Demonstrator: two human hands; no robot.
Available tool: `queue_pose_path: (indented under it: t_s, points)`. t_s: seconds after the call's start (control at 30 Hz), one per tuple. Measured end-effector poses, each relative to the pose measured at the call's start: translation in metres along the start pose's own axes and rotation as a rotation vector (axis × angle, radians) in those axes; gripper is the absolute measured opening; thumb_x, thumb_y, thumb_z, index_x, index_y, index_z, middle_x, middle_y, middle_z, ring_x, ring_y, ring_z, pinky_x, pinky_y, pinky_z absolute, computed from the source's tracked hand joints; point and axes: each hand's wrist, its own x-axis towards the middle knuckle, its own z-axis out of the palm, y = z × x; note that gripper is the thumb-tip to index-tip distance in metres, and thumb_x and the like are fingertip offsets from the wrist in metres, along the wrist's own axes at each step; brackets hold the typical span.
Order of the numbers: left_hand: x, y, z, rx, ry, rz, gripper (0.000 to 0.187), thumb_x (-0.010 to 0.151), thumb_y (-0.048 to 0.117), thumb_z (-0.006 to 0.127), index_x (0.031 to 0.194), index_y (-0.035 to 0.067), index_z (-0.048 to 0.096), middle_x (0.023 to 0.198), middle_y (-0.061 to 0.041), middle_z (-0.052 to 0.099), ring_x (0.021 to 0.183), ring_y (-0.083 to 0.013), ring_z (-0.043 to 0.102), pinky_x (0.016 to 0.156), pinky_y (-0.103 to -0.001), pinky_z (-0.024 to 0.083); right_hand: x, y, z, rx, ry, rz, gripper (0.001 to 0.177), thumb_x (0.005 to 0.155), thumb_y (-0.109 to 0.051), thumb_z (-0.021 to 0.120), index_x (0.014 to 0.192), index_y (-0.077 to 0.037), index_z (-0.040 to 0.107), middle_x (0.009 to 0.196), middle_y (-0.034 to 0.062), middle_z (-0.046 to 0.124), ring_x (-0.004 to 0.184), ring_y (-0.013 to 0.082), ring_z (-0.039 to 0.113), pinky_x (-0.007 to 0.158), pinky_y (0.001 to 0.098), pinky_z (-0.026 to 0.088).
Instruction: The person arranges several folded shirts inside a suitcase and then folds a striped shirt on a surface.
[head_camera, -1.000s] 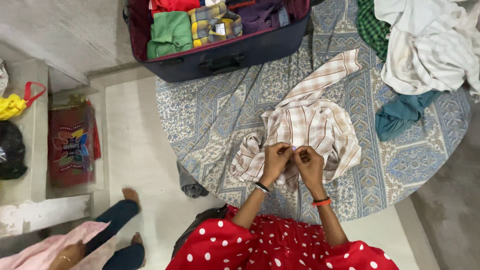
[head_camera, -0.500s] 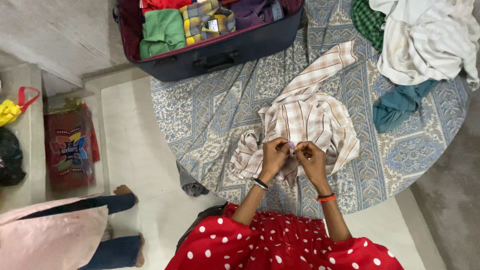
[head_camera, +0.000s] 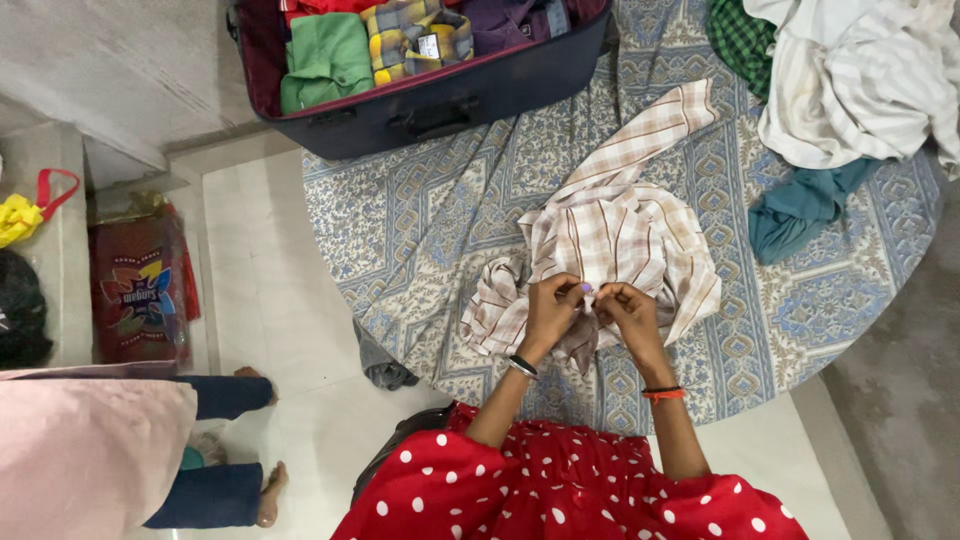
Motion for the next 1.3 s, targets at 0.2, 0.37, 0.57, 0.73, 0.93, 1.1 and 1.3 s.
queue_pose_path:
  t_s: [0.2,0.37,0.57,0.73,0.93,1.1,1.3]
  points:
    - [-0.006,0.008,-0.011,0.064,-0.006,0.155,0.016,0.094,0.013,0.071,0.101,-0.001,0.074,0.09,-0.008,0.075,0.079,-0.0137,0.07,0.071,-0.028,0.055,-0.003,-0.023,-0.002,0.046,0.075,0.055,0.014,0.104,-0.014,0.056,0.1,-0.006,0.068,0.087,0.002,0.069,0.076,0.0101,0.066,0.074,0.0277,0.056]
    - [-0.011,0.008,-0.02,0.464,0.099,0.514,0.035,0.079,0.023,0.084,0.101,-0.001,0.072,0.094,-0.017,0.071,0.088,-0.0343,0.068,0.076,-0.04,0.053,0.011,-0.054,-0.006,0.241,0.073,0.047,0.009,0.104,-0.016,0.058,0.101,-0.01,0.064,0.089,0.0003,0.065,0.079,0.0104,0.065,0.072,0.0313,0.058]
    - [0.021,-0.046,-0.017,0.165,-0.046,0.061,0.028,0.093,0.015,0.07,0.118,0.003,0.067,0.1,-0.013,0.074,0.087,-0.034,0.072,0.078,-0.041,0.055,0.049,-0.066,-0.014,0.115,0.143,-0.069,0.01,0.103,-0.013,0.056,0.111,-0.011,0.061,0.099,0.0023,0.071,0.09,0.012,0.07,0.073,0.0266,0.055]
    - [0.028,-0.039,-0.028,0.517,0.274,0.361,0.05,0.073,0.004,0.073,0.121,0.001,0.061,0.103,-0.02,0.069,0.095,-0.0394,0.066,0.081,-0.045,0.052,0.053,-0.015,-0.022,-0.385,0.223,-0.211,0.023,0.097,-0.008,0.062,0.119,-0.002,0.06,0.106,0.0075,0.07,0.091,0.0142,0.07,0.074,0.0287,0.057]
    - [-0.008,-0.031,-0.008,0.502,0.161,0.281,0.021,0.088,0.003,0.068,0.109,0.007,0.067,0.102,-0.015,0.068,0.093,-0.0353,0.068,0.08,-0.044,0.054,0.012,0.041,-0.002,-0.625,0.236,-0.212,0.022,0.093,-0.008,0.069,0.114,-0.001,0.066,0.102,0.0115,0.075,0.089,0.0215,0.073,0.079,0.0338,0.057]
    - [0.0,-0.086,0.021,0.423,0.036,0.115,0.021,0.09,0.006,0.064,0.11,0.008,0.068,0.104,-0.016,0.068,0.093,-0.0357,0.069,0.082,-0.046,0.055,0.009,0.034,0.018,-1.034,0.262,-0.492,0.037,0.08,-0.011,0.075,0.115,-0.003,0.066,0.102,0.0177,0.069,0.098,0.0389,0.064,0.083,0.0467,0.052]
    - [0.015,-0.123,0.02,0.619,0.106,0.02,0.031,0.083,0.007,0.066,0.115,0.006,0.065,0.113,-0.021,0.065,0.095,-0.0431,0.065,0.079,-0.051,0.053,0.041,0.076,-0.003,-1.102,0.199,-0.365,0.02,0.081,-0.018,0.078,0.098,-0.01,0.072,0.093,0.0142,0.07,0.092,0.0365,0.066,0.078,0.0477,0.051]
